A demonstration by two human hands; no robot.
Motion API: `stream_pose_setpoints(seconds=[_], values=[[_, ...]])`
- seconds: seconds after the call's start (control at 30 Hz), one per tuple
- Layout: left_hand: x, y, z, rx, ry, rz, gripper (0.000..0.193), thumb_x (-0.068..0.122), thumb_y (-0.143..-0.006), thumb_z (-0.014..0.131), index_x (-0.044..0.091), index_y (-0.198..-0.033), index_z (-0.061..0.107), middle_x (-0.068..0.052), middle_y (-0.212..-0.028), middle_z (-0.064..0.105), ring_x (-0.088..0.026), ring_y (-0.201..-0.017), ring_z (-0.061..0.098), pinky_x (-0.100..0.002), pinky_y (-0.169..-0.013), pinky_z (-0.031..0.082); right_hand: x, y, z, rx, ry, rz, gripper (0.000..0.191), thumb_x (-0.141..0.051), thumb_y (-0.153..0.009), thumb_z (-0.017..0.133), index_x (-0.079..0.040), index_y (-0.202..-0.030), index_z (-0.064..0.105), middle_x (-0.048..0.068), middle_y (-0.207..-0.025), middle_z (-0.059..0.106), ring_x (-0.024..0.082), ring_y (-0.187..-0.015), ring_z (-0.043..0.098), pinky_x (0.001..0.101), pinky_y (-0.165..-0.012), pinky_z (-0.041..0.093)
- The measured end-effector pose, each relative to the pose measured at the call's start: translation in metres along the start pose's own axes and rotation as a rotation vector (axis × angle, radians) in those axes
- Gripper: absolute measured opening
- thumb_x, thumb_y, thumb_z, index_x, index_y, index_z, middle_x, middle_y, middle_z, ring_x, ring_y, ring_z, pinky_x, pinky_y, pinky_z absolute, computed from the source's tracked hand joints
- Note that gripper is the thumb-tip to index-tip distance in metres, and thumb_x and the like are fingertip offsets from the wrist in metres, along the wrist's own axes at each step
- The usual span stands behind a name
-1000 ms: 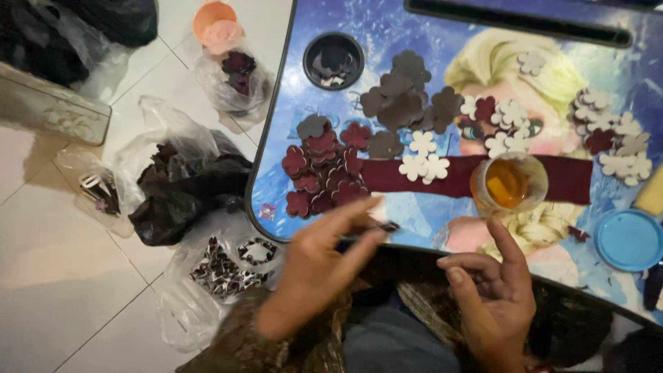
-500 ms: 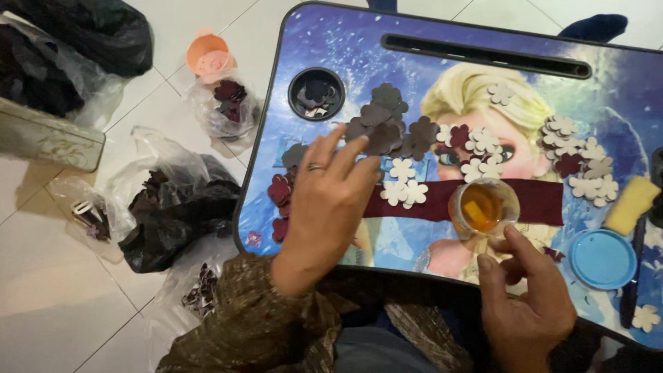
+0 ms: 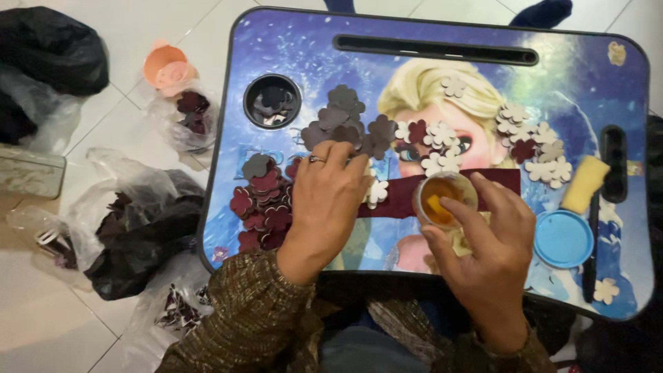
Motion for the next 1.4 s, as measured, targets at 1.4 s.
stream_pose_setpoints(seconds=[1.4], values=[[0.04, 0.11, 0.001, -0.264, 1.168, -0.72, 0.043, 0.007, -0.096, 0.069, 0.004, -0.138, 0.065, -0.003, -0.094, 0.079, 0.0, -0.079, 0.061, -0.019, -0.069, 0.053, -0.039, 0.068, -0.006, -0.054, -0.383, 0.101, 0.029, 0.003, -0.088, 0.065, -0.009, -0.113, 0.074, 0.017, -0.141, 0.06, 0.033, -0.135, 0.056, 0.042, -0.116, 0.044]])
Point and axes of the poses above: each hand's wrist, its own y-axis away from the middle knuckle, its own z-axis out of the palm, x = y × z, the point moved 4 cm from there along -y, towards the middle knuckle
